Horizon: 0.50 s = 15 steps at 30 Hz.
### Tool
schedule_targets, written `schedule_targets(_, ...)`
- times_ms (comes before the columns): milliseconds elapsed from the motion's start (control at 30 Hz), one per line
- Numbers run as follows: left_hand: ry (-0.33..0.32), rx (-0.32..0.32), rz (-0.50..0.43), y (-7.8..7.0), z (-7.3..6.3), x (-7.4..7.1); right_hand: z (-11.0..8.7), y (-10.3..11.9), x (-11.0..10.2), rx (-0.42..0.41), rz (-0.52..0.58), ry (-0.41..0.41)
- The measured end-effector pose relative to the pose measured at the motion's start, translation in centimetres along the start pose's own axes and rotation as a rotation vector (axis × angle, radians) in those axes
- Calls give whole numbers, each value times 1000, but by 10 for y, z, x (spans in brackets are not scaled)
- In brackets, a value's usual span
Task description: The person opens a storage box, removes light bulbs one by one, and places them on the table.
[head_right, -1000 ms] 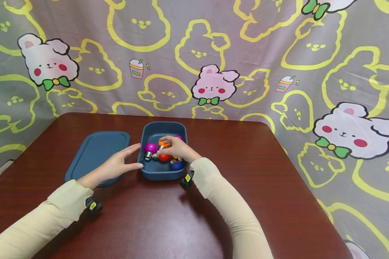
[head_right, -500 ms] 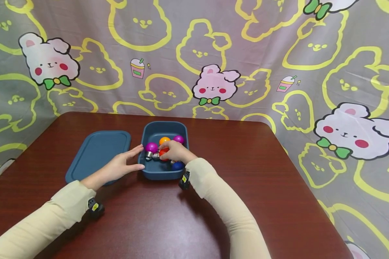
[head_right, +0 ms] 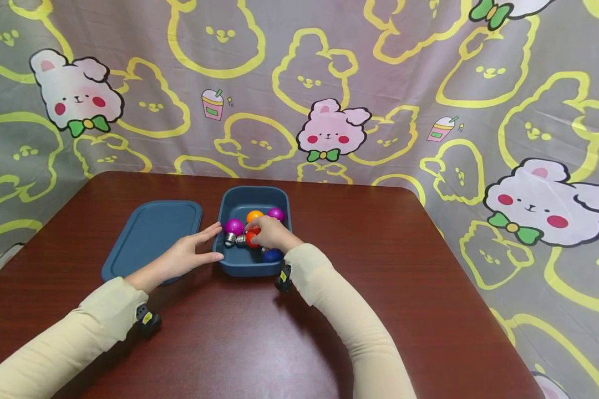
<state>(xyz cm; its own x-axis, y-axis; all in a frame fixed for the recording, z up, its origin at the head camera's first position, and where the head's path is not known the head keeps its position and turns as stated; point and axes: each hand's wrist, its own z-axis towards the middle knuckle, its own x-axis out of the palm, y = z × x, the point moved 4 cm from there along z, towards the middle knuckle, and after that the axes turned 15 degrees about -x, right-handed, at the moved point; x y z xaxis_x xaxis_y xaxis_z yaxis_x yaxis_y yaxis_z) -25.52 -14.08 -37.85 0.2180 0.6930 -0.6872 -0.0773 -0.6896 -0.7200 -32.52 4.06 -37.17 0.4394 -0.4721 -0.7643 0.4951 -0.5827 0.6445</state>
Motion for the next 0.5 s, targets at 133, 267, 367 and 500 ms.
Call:
schedule_targets(133,5,-7,0,1,1,0,0,-1,-2,-12,-11,-15)
schedule_targets(267,16,-22,-8,0,1,0,-2,1,-8,-19,-14,-25)
schedule_targets(367,23,-29,-5,-1,0,0,-5,5,-14,-38,-7,-34)
schedule_targets(500,25,-27,-2,-1,-1,0,-10,10,-24,-62,34,-66)
